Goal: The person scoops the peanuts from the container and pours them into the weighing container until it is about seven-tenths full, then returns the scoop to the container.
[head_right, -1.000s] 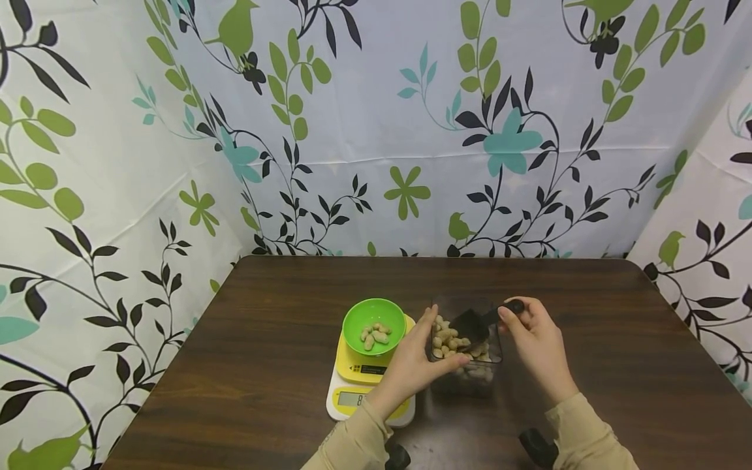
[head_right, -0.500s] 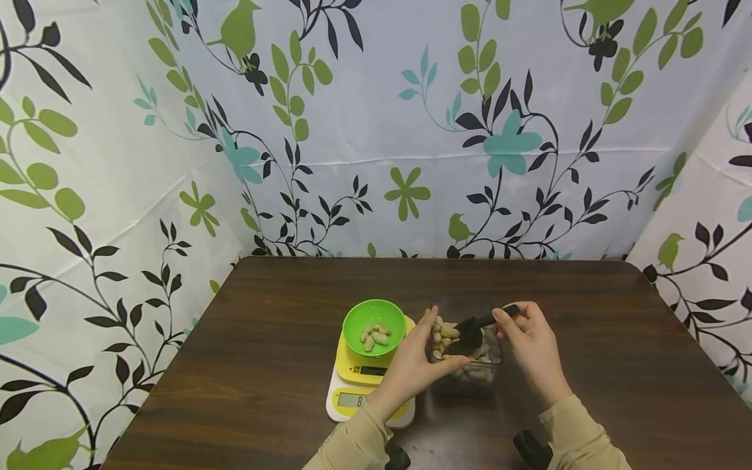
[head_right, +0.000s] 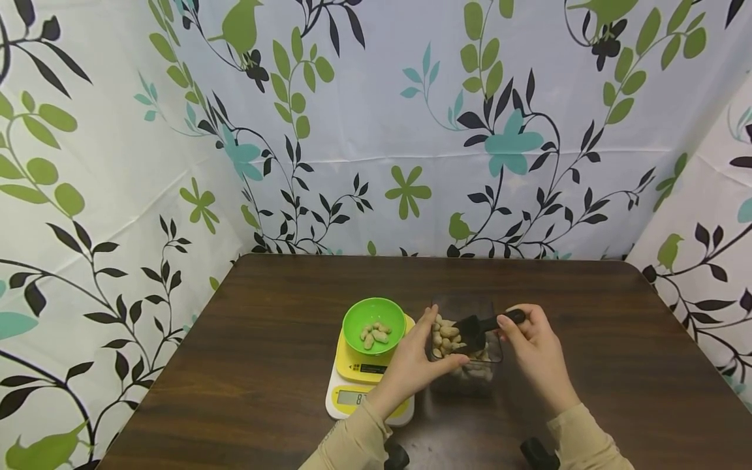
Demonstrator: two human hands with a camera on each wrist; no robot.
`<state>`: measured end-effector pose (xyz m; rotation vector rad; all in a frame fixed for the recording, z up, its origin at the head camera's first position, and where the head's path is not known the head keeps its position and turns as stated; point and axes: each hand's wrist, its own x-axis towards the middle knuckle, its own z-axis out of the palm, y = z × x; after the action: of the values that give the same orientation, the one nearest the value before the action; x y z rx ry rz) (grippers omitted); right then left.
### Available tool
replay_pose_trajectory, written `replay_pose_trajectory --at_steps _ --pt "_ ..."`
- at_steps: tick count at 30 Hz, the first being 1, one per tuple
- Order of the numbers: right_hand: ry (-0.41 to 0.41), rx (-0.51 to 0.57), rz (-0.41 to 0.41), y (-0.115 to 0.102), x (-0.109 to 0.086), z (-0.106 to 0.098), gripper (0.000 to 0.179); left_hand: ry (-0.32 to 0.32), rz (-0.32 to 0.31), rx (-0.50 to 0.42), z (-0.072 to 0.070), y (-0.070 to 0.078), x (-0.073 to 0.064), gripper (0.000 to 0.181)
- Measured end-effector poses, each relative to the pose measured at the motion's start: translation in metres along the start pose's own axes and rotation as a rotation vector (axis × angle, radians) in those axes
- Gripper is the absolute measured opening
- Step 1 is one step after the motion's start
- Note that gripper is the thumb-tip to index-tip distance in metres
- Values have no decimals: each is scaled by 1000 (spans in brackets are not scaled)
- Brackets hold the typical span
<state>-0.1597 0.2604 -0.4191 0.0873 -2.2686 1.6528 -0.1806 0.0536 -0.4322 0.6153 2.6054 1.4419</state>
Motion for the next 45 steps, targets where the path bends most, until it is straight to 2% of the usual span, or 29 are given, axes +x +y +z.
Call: replay_pose_trajectory --at_steps 3,9,14,19,23,30,36,45 --pt "-7 -87 36 -3 0 4 18 -6 -4 -5 1 0 0 93" --pt "-33 -128 79 1 -1 4 23 -9 6 -11 4 -1 -1 93" --pt "-55 -205 70 0 -3 0 26 2 9 -13 4 -1 -1 93" --pt "-23 -222 54 -3 -2 -3 24 13 16 -5 3 -1 0 93" --pt "-14 -149 68 -3 0 -2 18 14 16 2 3 -1 0 93" --pt "-55 166 122 -1 7 -3 16 7 10 -11 2 -1 1 92" --pt "-91 181 143 -3 10 -4 17 -1 -6 -17 1 -1 1 92" --pt "-95 359 221 -4 14 -4 20 3 2 4 -1 0 -1 92"
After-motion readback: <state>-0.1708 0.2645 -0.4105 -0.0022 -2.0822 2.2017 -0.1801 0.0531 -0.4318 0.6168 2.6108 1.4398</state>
